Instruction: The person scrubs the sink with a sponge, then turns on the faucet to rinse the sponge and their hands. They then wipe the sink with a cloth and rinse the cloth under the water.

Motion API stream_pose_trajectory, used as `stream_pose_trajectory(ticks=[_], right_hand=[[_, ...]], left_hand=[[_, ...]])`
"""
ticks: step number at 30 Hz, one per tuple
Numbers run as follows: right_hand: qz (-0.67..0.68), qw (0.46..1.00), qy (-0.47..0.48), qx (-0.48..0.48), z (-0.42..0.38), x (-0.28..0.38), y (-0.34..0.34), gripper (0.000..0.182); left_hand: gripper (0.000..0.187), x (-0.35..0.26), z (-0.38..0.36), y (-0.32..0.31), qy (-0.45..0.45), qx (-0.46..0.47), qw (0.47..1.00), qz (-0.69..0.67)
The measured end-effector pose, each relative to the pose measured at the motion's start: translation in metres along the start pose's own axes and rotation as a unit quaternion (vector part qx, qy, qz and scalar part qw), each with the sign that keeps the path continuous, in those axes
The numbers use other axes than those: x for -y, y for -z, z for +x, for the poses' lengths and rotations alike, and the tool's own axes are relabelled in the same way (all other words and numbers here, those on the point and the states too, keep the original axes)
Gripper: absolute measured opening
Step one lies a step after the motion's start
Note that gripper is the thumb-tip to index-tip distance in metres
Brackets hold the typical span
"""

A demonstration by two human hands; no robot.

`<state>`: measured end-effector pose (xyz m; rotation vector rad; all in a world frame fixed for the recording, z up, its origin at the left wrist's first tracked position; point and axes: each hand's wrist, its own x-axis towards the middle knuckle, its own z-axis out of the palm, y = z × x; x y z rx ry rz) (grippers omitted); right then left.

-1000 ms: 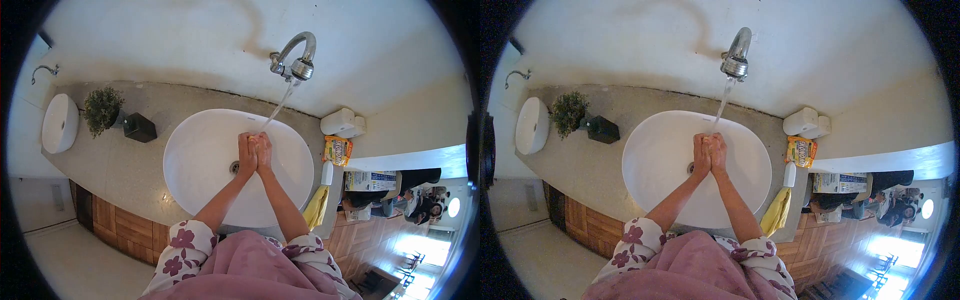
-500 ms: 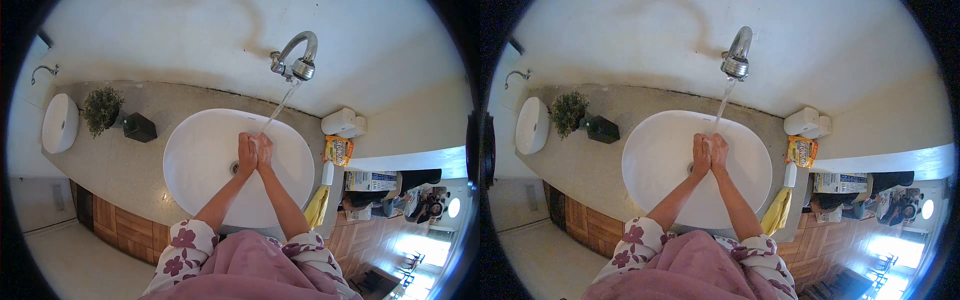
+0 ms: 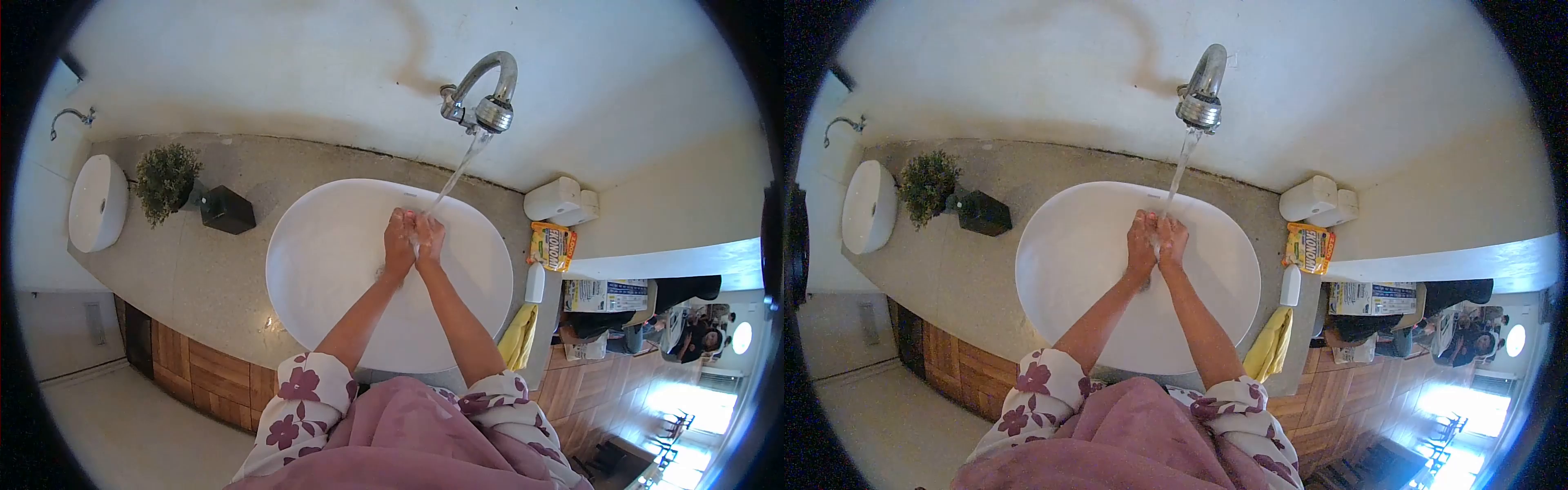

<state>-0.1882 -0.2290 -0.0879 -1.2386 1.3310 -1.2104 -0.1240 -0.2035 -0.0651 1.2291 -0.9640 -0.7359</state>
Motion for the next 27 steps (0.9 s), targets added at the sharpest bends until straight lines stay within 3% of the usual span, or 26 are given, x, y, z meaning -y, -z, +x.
stream_pose_trajectory(ticks=[1, 2, 3, 4, 11, 12, 13, 16, 18, 20, 21, 22, 23, 25, 27], right_hand=[[-0.107, 0.994, 0.022, 0.012, 0.003, 0.002, 0.000, 0.031], [-0.107, 0.994, 0.022, 0.013, 0.004, 0.003, -0.001, 0.031], [-0.279, 0.955, 0.101, 0.015, 0.005, 0.009, -0.003, 0.031], [-0.441, 0.880, 0.175, 0.016, 0.004, 0.014, -0.005, 0.031], [-0.425, 0.868, 0.258, -0.017, -0.007, 0.003, -0.005, 0.029], [-0.238, 0.962, 0.134, -0.004, -0.012, 0.007, -0.004, 0.029], [-0.038, 0.999, 0.002, 0.008, -0.017, 0.010, -0.003, 0.030], [0.048, 0.996, -0.081, 0.008, -0.032, 0.027, 0.000, 0.029], [0.027, 0.997, -0.071, 0.024, -0.038, 0.029, 0.009, 0.030], [0.007, 0.997, -0.061, 0.043, -0.047, 0.028, 0.020, 0.032], [0.102, 0.982, -0.153, 0.044, -0.051, 0.027, 0.025, 0.029], [0.195, 0.949, -0.242, 0.045, -0.056, 0.027, 0.031, 0.027], [0.194, 0.949, -0.243, 0.045, -0.060, 0.026, 0.037, 0.027], [0.296, 0.914, -0.278, -0.023, -0.067, 0.037, 0.048, 0.024], [0.328, 0.899, -0.288, -0.006, -0.070, 0.054, 0.063, 0.024]], left_hand=[[0.017, -0.003, 0.002, 0.001, 0.025, 0.007, 1.000, 0.016], [0.020, -0.007, 0.005, 0.003, 0.050, 0.013, 0.998, 0.033], [0.020, -0.008, 0.007, 0.004, 0.050, 0.013, 0.998, 0.033], [0.024, -0.009, 0.008, 0.004, 0.043, 0.007, 0.998, 0.047], [0.041, -0.022, 0.006, 0.009, 0.073, -0.016, 0.995, 0.063], [0.041, -0.021, 0.004, 0.010, 0.073, -0.016, 0.995, 0.063], [0.043, -0.020, 0.002, 0.010, 0.107, -0.021, 0.991, 0.071], [0.047, -0.018, -0.006, 0.012, 0.152, -0.024, 0.986, 0.071], [0.049, -0.014, -0.011, 0.012, 0.163, -0.022, 0.984, 0.061], [0.049, -0.008, -0.017, 0.013, 0.230, 0.004, 0.973, -0.023], [0.049, -0.014, -0.018, 0.016, 0.230, 0.003, 0.973, -0.022], [0.050, -0.019, -0.019, 0.019, 0.288, 0.015, 0.955, -0.072], [0.052, -0.024, -0.021, 0.021, 0.346, 0.027, 0.930, -0.122], [0.053, -0.026, -0.026, 0.026, 0.354, 0.048, 0.924, -0.136], [0.056, -0.034, -0.031, 0.031, 0.361, 0.070, 0.918, -0.149]])
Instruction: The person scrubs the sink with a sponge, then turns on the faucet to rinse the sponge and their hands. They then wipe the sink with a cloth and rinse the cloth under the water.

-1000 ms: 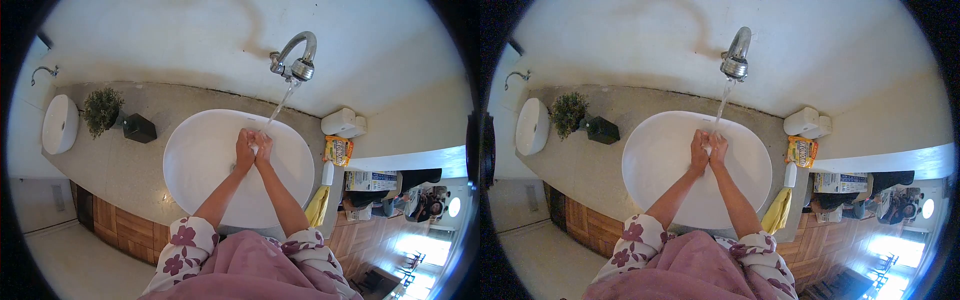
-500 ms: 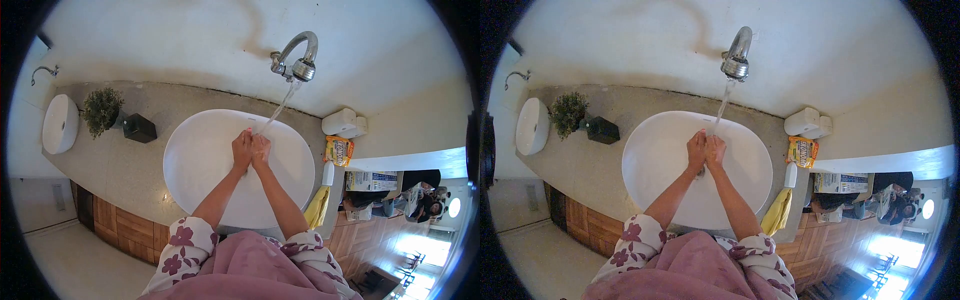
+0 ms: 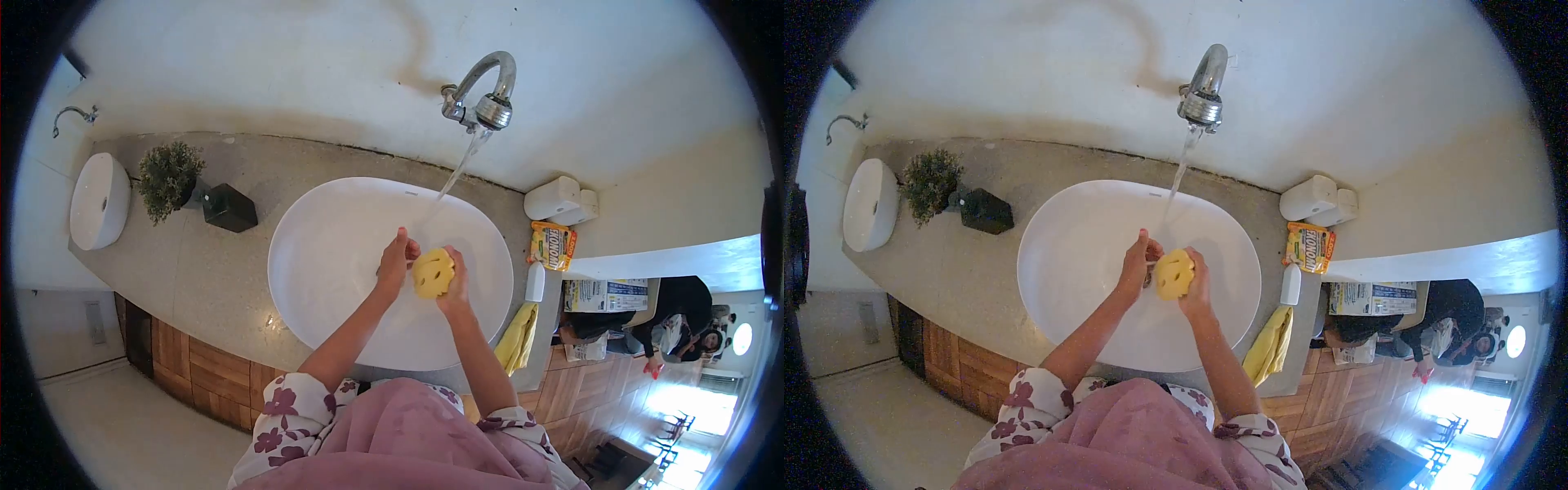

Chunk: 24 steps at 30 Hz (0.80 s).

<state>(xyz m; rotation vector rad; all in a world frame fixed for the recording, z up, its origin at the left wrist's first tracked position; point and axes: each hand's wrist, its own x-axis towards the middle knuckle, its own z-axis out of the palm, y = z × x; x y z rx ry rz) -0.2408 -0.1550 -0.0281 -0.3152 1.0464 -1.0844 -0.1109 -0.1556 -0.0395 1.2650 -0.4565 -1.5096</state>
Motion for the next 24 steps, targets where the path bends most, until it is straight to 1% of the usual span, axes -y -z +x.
stream_pose_trajectory(ticks=[1, 2, 3, 4, 5, 6, 7, 8, 9, 10, 11, 12, 13, 14, 15, 17, 18, 20, 21, 22, 23, 24], right_hand=[[0.029, 0.999, -0.020, 0.023, -0.006, 0.007, 0.000, 0.027], [0.029, 0.999, -0.019, 0.023, -0.009, 0.011, 0.002, 0.027], [0.006, 0.999, -0.003, 0.036, -0.012, 0.014, 0.003, 0.032], [-0.016, 0.999, 0.013, 0.049, -0.014, 0.015, 0.004, 0.039], [-0.016, 0.999, 0.014, 0.049, -0.016, 0.017, 0.005, 0.039], [-0.030, 0.998, 0.030, 0.047, -0.018, 0.017, 0.005, 0.043], [-0.045, 0.997, 0.046, 0.045, -0.020, 0.018, 0.004, 0.047], [-0.044, 0.997, 0.047, 0.046, -0.022, 0.019, 0.003, 0.047], [-0.015, 0.998, 0.046, 0.040, -0.024, 0.021, 0.002, 0.049], [0.013, 0.998, 0.046, 0.033, -0.025, 0.023, 0.001, 0.050], [0.013, 0.998, 0.047, 0.034, -0.025, 0.025, 0.003, 0.050], [0.053, 0.997, 0.034, 0.038, -0.024, 0.026, 0.006, 0.050], [0.094, 0.995, 0.021, 0.040, -0.023, 0.027, 0.008, 0.051], [0.094, 0.995, 0.024, 0.040, -0.021, 0.027, 0.009, 0.051], [0.108, 0.993, 0.024, 0.038, -0.020, 0.028, 0.008, 0.052], [0.123, 0.991, 0.028, 0.035, -0.017, 0.030, 0.003, 0.052], [0.136, 0.990, 0.025, 0.025, -0.016, 0.031, -0.004, 0.052], [0.150, 0.988, 0.021, 0.015, -0.011, 0.031, -0.008, 0.052], [0.148, 0.988, 0.033, 0.036, -0.006, 0.029, -0.006, 0.051], [0.146, 0.987, 0.045, 0.057, -0.002, 0.028, -0.006, 0.051], [0.146, 0.987, 0.045, 0.057, 0.001, 0.028, -0.007, 0.051], [0.140, 0.988, 0.051, 0.046, 0.002, 0.029, -0.009, 0.051]], left_hand=[[0.057, -0.004, -0.008, 0.001, 0.033, 0.020, 0.999, 0.031], [0.061, -0.007, -0.016, 0.000, 0.067, 0.039, 0.995, 0.062], [0.061, -0.007, -0.023, 0.000, 0.066, 0.040, 0.995, 0.063], [0.062, -0.007, -0.029, -0.001, 0.095, 0.046, 0.993, 0.045], [0.065, -0.006, -0.033, -0.003, 0.126, 0.052, 0.990, 0.026], [0.065, -0.005, -0.035, -0.003, 0.125, 0.052, 0.990, 0.027], [0.066, -0.003, -0.036, -0.003, 0.108, 0.067, 0.992, 0.026], [0.066, -0.003, -0.037, -0.003, 0.092, 0.081, 0.992, 0.025], [0.066, -0.001, -0.033, -0.003, 0.090, 0.081, 0.992, 0.025], [0.063, 0.002, -0.024, -0.004, 0.069, 0.071, 0.995, 0.027], [0.059, 0.004, -0.014, -0.004, 0.047, 0.060, 0.997, 0.029], [0.059, 0.003, -0.004, -0.005, 0.045, 0.061, 0.997, 0.030], [0.054, -0.001, 0.006, -0.008, 0.029, 0.064, 0.997, 0.041], [0.049, -0.004, 0.015, -0.011, 0.013, 0.067, 0.996, 0.052], [0.049, -0.008, 0.022, -0.015, 0.013, 0.071, 0.996, 0.052], [0.035, -0.017, 0.034, -0.024, 0.041, 0.074, 0.995, 0.061], [0.035, -0.014, 0.043, -0.026, 0.040, 0.075, 0.994, 0.062], [0.026, -0.002, 0.062, -0.030, -0.009, 0.082, 0.993, 0.083], [0.026, -0.007, 0.063, -0.031, -0.009, 0.081, 0.993, 0.083], [0.024, -0.016, 0.061, -0.035, -0.025, 0.071, 0.988, 0.136], [0.023, -0.025, 0.059, -0.037, -0.041, 0.060, 0.979, 0.188], [0.023, -0.029, 0.060, -0.037, -0.040, 0.060, 0.979, 0.188]])
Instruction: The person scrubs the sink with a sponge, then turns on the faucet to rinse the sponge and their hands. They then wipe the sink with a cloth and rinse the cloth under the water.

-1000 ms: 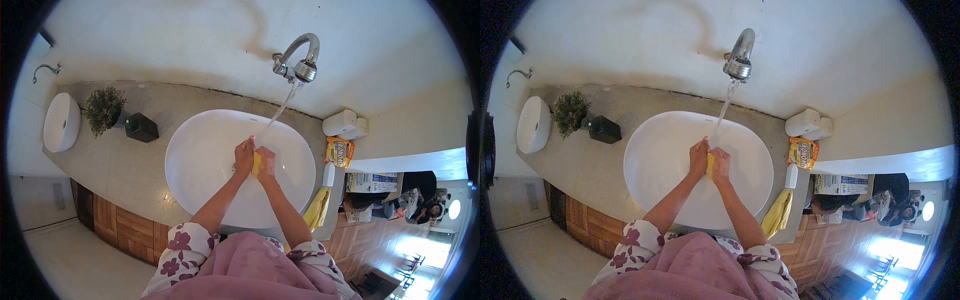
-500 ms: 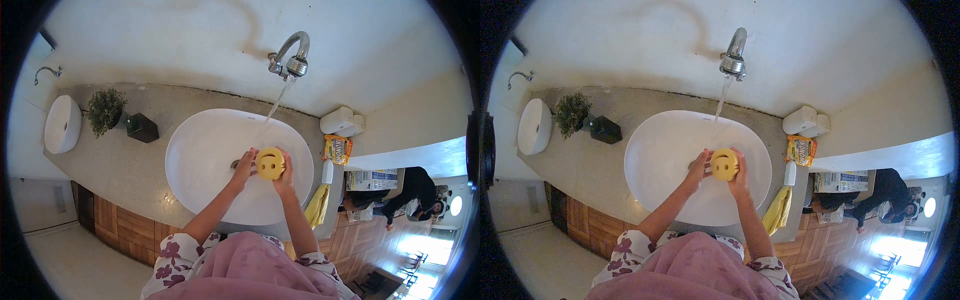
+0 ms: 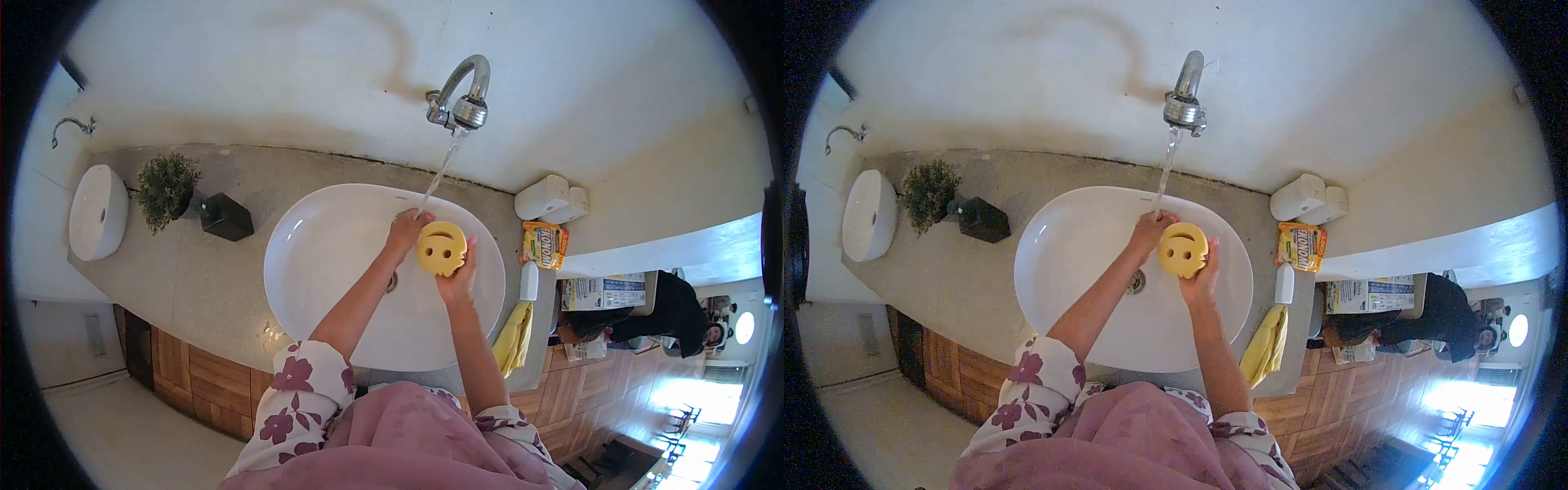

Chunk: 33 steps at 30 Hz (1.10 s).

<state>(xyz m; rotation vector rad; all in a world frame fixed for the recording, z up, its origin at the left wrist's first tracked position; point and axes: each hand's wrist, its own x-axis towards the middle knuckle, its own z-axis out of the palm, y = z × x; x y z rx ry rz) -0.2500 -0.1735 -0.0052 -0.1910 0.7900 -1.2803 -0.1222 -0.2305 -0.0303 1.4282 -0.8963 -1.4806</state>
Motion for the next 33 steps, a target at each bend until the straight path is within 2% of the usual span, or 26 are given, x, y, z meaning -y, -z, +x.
stream_pose_trajectory(ticks=[3, 5, 9, 12, 14, 15, 17, 19, 20, 22, 23, 25, 26, 28, 29, 30, 31, 32, 33], right_hand=[[-0.029, 0.999, 0.029, -0.014, 0.006, 0.000, -0.006, 0.052], [-0.051, 0.997, 0.050, -0.019, 0.013, -0.002, -0.007, 0.052], [-0.091, 0.991, 0.101, -0.008, 0.028, -0.007, -0.001, 0.053], [-0.106, 0.988, 0.112, 0.004, 0.034, -0.007, -0.001, 0.053], [-0.100, 0.988, 0.115, 0.005, 0.034, -0.006, 0.000, 0.053], [-0.105, 0.989, 0.099, 0.010, 0.030, -0.004, -0.002, 0.053], [-0.112, 0.990, 0.081, 0.014, 0.020, 0.000, -0.005, 0.053], [-0.209, 0.972, 0.080, 0.078, 0.006, 0.006, -0.008, 0.046], [-0.209, 0.972, 0.080, 0.078, -0.002, 0.012, -0.012, 0.046], [-0.435, 0.897, 0.026, 0.079, -0.026, 0.027, -0.028, 0.051], [-0.435, 0.897, 0.027, 0.079, -0.034, 0.031, -0.028, 0.051], [-0.560, 0.792, 0.220, 0.101, -0.050, 0.039, -0.024, 0.054], [-0.560, 0.793, 0.221, 0.099, -0.057, 0.043, -0.025, 0.054], [-0.654, 0.687, 0.287, 0.138, -0.071, 0.051, -0.023, 0.051], [-0.654, 0.686, 0.288, 0.135, -0.073, 0.053, -0.015, 0.051], [-0.656, 0.726, 0.172, 0.113, -0.072, 0.053, -0.004, 0.049], [-0.648, 0.754, 0.056, 0.092, -0.069, 0.058, 0.002, 0.048], [-0.650, 0.752, 0.058, 0.092, -0.065, 0.067, 0.006, 0.048], [-0.541, 0.834, 0.078, 0.070, -0.063, 0.079, 0.011, 0.048]], left_hand=[[0.031, -0.007, 0.005, 0.004, -0.026, 0.022, 0.997, 0.073], [0.041, -0.004, 0.011, 0.002, -0.045, -0.005, 0.984, 0.173], [0.052, 0.000, -0.003, -0.001, -0.049, -0.028, 0.984, 0.167], [0.055, 0.021, -0.022, -0.001, -0.027, -0.059, 0.991, 0.119], [0.049, 0.030, -0.039, -0.001, -0.031, 0.001, 0.997, -0.069], [0.049, 0.033, -0.044, 0.000, -0.030, 0.000, 0.997, -0.068], [0.033, 0.039, -0.052, 0.004, 0.002, 0.019, 0.991, -0.131], [0.030, 0.047, -0.059, 0.012, 0.029, 0.028, 0.989, -0.144], [0.028, 0.051, -0.062, 0.016, 0.057, 0.039, 0.985, -0.155], [0.027, 0.046, -0.073, 0.024, 0.056, 0.049, 0.989, -0.126], [0.026, 0.041, -0.079, 0.030, 0.053, 0.057, 0.992, -0.097], [0.026, 0.030, -0.093, 0.042, 0.045, 0.064, 0.993, -0.085], [0.027, 0.028, -0.098, 0.050, 0.038, 0.073, 0.994, -0.073], [0.028, 0.043, -0.097, 0.068, 0.028, 0.074, 0.995, -0.062], [0.026, 0.052, -0.097, 0.074, -0.033, 0.041, 0.998, 0.042], [0.024, 0.056, -0.098, 0.081, -0.096, 0.007, 0.985, 0.145], [0.024, 0.050, -0.100, 0.088, -0.100, 0.008, 0.984, 0.144], [0.025, 0.047, -0.106, 0.095, -0.107, -0.004, 0.977, 0.187], [0.025, 0.045, -0.114, 0.101, -0.108, -0.016, 0.967, 0.231]])
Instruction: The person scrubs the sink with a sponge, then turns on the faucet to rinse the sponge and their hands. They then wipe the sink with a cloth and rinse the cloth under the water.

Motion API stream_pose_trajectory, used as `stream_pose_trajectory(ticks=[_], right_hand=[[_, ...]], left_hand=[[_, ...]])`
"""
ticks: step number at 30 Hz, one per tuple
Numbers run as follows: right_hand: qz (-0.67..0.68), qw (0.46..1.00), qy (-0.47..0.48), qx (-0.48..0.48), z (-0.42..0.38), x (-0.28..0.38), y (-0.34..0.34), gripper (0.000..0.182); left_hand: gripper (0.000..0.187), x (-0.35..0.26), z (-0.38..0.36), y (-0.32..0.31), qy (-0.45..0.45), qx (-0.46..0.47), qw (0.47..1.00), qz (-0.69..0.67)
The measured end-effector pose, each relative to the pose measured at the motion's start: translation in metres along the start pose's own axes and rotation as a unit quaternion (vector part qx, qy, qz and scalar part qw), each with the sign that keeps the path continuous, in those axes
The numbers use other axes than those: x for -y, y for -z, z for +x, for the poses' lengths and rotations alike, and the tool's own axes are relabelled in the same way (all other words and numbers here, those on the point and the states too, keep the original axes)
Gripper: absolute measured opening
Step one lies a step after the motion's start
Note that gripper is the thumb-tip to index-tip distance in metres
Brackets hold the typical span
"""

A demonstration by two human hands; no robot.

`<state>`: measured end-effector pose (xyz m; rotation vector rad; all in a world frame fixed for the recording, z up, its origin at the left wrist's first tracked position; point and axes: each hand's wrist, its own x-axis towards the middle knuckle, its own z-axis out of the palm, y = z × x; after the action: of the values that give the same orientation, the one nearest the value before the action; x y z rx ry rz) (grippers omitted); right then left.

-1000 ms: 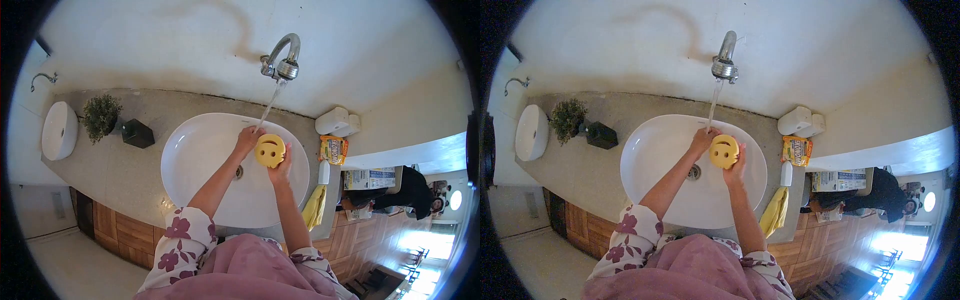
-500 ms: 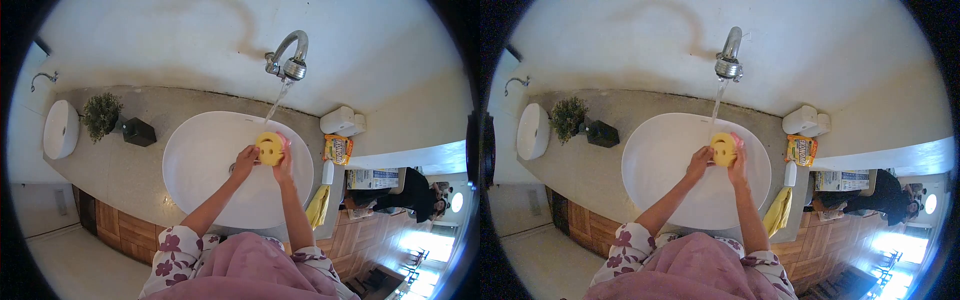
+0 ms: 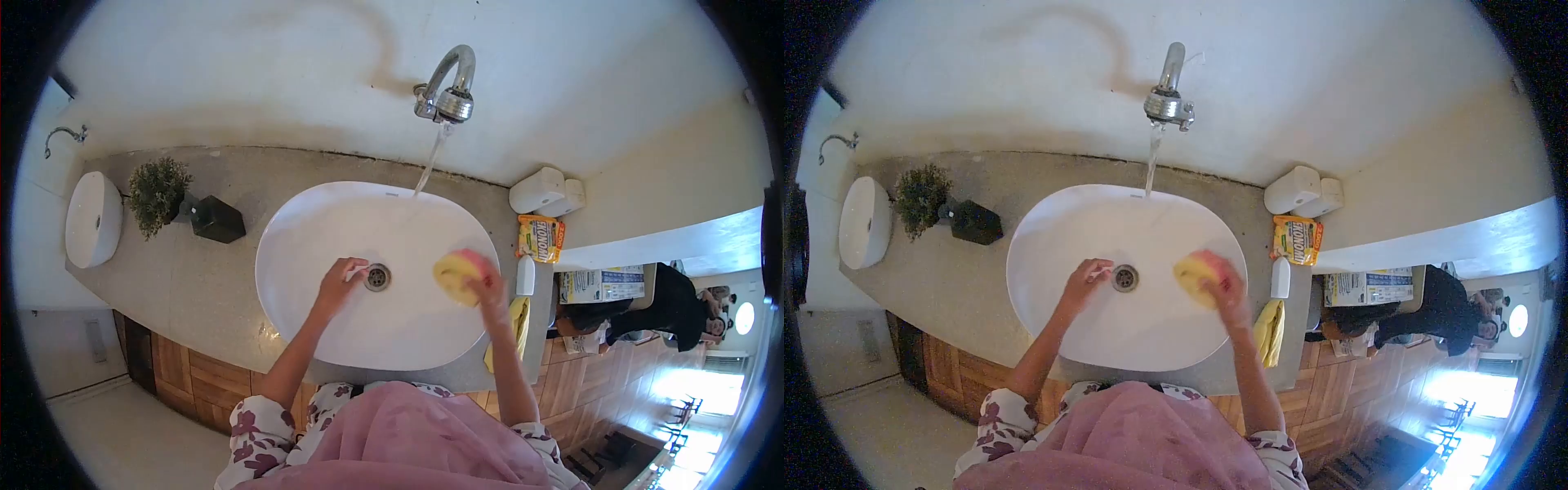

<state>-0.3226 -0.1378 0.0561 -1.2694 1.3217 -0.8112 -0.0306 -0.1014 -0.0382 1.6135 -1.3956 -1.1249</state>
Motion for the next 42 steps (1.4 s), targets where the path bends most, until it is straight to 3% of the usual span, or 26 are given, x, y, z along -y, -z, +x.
stream_pose_trajectory(ticks=[1, 3, 5, 6, 7, 8, 9, 11, 13, 15, 19, 25, 27, 28, 30, 31, 32, 33, 35, 38, 42], right_hand=[[0.135, 0.990, 0.005, -0.047, 0.002, 0.000, 0.012, 0.049], [0.243, 0.961, 0.062, -0.117, 0.017, 0.011, 0.039, 0.049], [0.201, 0.956, 0.111, -0.180, 0.040, 0.035, 0.055, 0.052], [0.202, 0.956, 0.111, -0.180, 0.058, 0.030, 0.065, 0.052], [0.087, 0.972, 0.102, -0.193, 0.080, 0.014, 0.076, 0.053], [-0.029, 0.975, 0.092, -0.202, 0.101, -0.006, 0.086, 0.055], [-0.028, 0.975, 0.093, -0.200, 0.120, -0.036, 0.096, 0.055], [-0.327, 0.906, 0.156, -0.217, 0.156, -0.085, 0.105, 0.057], [-0.353, 0.901, 0.131, -0.215, 0.161, -0.091, 0.096, 0.057], [-0.459, 0.831, 0.227, -0.219, 0.168, -0.100, 0.095, 0.059], [-0.483, 0.808, 0.252, -0.223, 0.189, -0.131, 0.105, 0.070], [-0.563, 0.766, 0.241, -0.197, 0.182, -0.123, 0.095, 0.057], [-0.540, 0.821, 0.112, -0.145, 0.175, -0.078, 0.087, 0.037], [-0.542, 0.821, 0.111, -0.145, 0.168, -0.058, 0.079, 0.037], [-0.300, 0.913, 0.167, -0.220, 0.157, -0.027, 0.054, 0.023], [-0.300, 0.913, 0.167, -0.219, 0.158, -0.024, 0.041, 0.023], [-0.169, 0.974, 0.084, -0.129, 0.156, -0.022, 0.026, 0.025], [-0.031, 0.999, -0.002, -0.034, 0.153, -0.021, 0.010, 0.028], [0.142, 0.984, -0.089, 0.067, 0.134, 0.009, -0.027, 0.034], [0.253, 0.945, -0.172, 0.117, 0.139, 0.008, -0.063, 0.034], [0.274, 0.940, -0.183, 0.090, 0.154, 0.005, -0.094, 0.033]], left_hand=[[0.025, 0.003, -0.006, 0.006, 0.002, 0.004, 1.000, 0.000], [0.025, 0.008, -0.012, 0.017, 0.014, 0.001, 1.000, -0.023], [0.021, 0.008, -0.015, 0.022, 0.000, -0.011, 1.000, -0.017], [0.018, 0.001, -0.017, 0.028, 0.067, 0.011, 0.998, -0.020], [0.014, -0.004, -0.018, 0.031, 0.133, 0.033, 0.990, -0.023], [0.014, -0.003, -0.018, 0.030, 0.132, 0.031, 0.990, -0.022], [0.012, -0.001, -0.020, 0.029, 0.083, 0.014, 0.996, 0.020], [0.011, -0.004, -0.022, 0.028, 0.035, -0.009, 0.997, 0.064], [0.011, -0.013, -0.025, 0.030, 0.034, -0.010, 0.990, 0.134], [0.011, -0.008, -0.027, 0.030, 0.032, -0.017, 0.989, 0.143], [0.012, -0.005, -0.030, 0.033, 0.040, -0.020, 0.986, 0.158], [0.012, -0.003, -0.027, 0.030, 0.031, -0.014, 0.983, 0.179], [0.013, -0.004, -0.025, 0.027, 0.034, -0.008, 0.985, 0.167], [0.014, -0.005, -0.024, 0.026, 0.037, -0.005, 0.987, 0.157], [0.015, -0.006, -0.023, 0.023, 0.026, 0.006, 0.983, 0.184], [0.017, -0.007, -0.023, 0.023, 0.014, 0.016, 0.977, 0.213], [0.017, -0.009, -0.024, 0.022, 0.016, 0.016, 0.977, 0.214], [0.018, -0.012, -0.024, 0.021, -0.001, 0.016, 0.974, 0.226], [0.019, -0.020, -0.025, 0.021, -0.020, 0.016, 0.971, 0.238], [0.020, -0.028, -0.031, 0.022, -0.020, 0.011, 0.969, 0.246], [0.021, -0.024, -0.044, 0.027, -0.017, -0.012, 0.969, 0.245]])
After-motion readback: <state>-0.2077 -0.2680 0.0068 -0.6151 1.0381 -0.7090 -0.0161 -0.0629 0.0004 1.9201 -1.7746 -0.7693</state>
